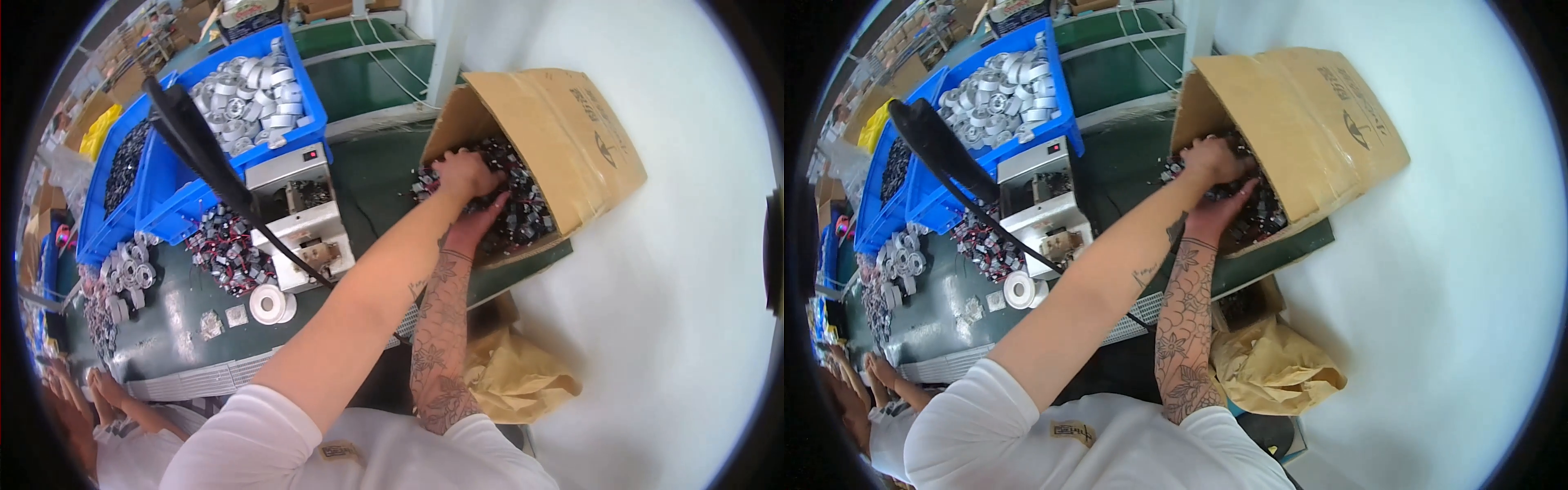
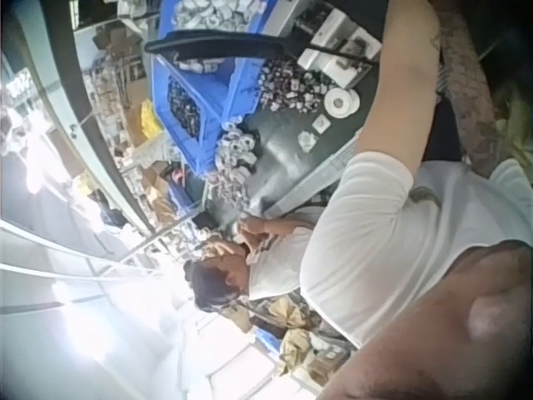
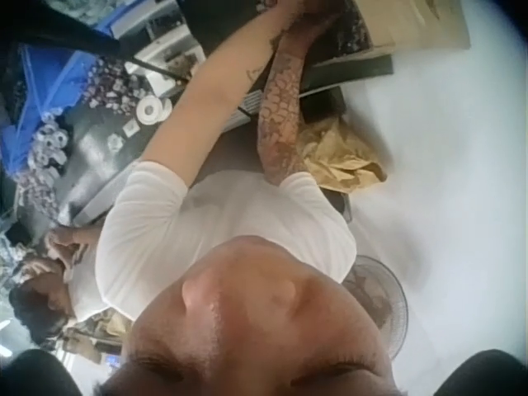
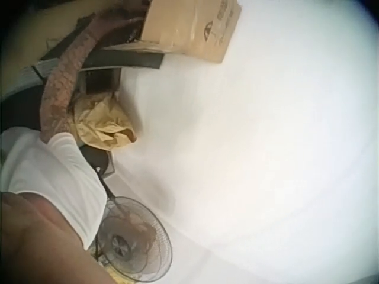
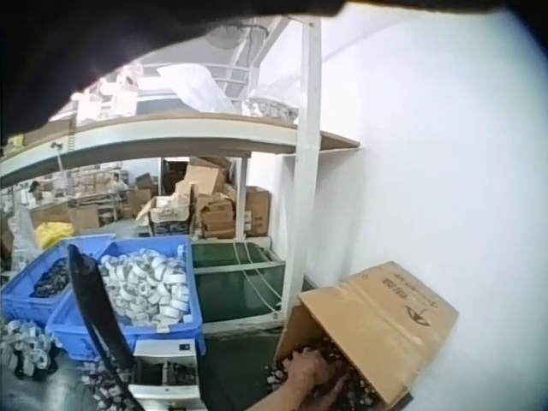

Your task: Assembling electronic motor components using an electric screwdriver on a factory production line.

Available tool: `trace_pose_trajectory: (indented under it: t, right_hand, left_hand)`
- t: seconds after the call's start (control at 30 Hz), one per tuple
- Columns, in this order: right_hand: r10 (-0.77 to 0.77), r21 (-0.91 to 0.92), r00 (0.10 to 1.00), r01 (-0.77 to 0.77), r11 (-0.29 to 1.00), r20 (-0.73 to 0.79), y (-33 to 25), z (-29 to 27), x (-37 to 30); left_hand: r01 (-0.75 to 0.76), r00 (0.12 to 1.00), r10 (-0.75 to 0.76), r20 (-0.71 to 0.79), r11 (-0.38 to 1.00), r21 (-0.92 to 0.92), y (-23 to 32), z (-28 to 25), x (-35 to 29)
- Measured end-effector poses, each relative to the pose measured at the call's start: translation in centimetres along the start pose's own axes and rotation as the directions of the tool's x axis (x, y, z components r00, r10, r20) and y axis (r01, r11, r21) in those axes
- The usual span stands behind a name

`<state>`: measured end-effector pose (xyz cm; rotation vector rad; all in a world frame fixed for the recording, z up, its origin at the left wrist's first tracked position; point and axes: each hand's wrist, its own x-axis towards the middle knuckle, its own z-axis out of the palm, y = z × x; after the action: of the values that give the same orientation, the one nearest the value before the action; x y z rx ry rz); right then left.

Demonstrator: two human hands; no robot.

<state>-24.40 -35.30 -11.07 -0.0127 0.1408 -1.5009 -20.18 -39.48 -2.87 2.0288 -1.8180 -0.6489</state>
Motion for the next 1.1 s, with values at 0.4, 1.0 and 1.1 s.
trace_pose_trajectory:
  t: [0.4,1.0,1.1]
  right_hand:
    - [0.593,0.046,0.715,-0.651,0.757,0.370,25.9,3.2,-11.0]
    - [0.284,-0.288,0.879,-0.178,0.941,0.383,11.8,5.8,-11.3]
    - [0.138,-0.321,0.901,0.001,0.947,0.411,7.0,7.2,-11.4]
  left_hand:
    - [-0.091,0.958,0.080,-0.275,0.995,-0.030,1.6,-4.0,-8.0]
    - [-0.137,0.768,0.031,-0.640,0.984,-0.117,-0.1,-8.5,-14.5]
    - [-0.201,0.707,0.037,-0.706,0.968,-0.151,-0.2,-7.4,-13.9]
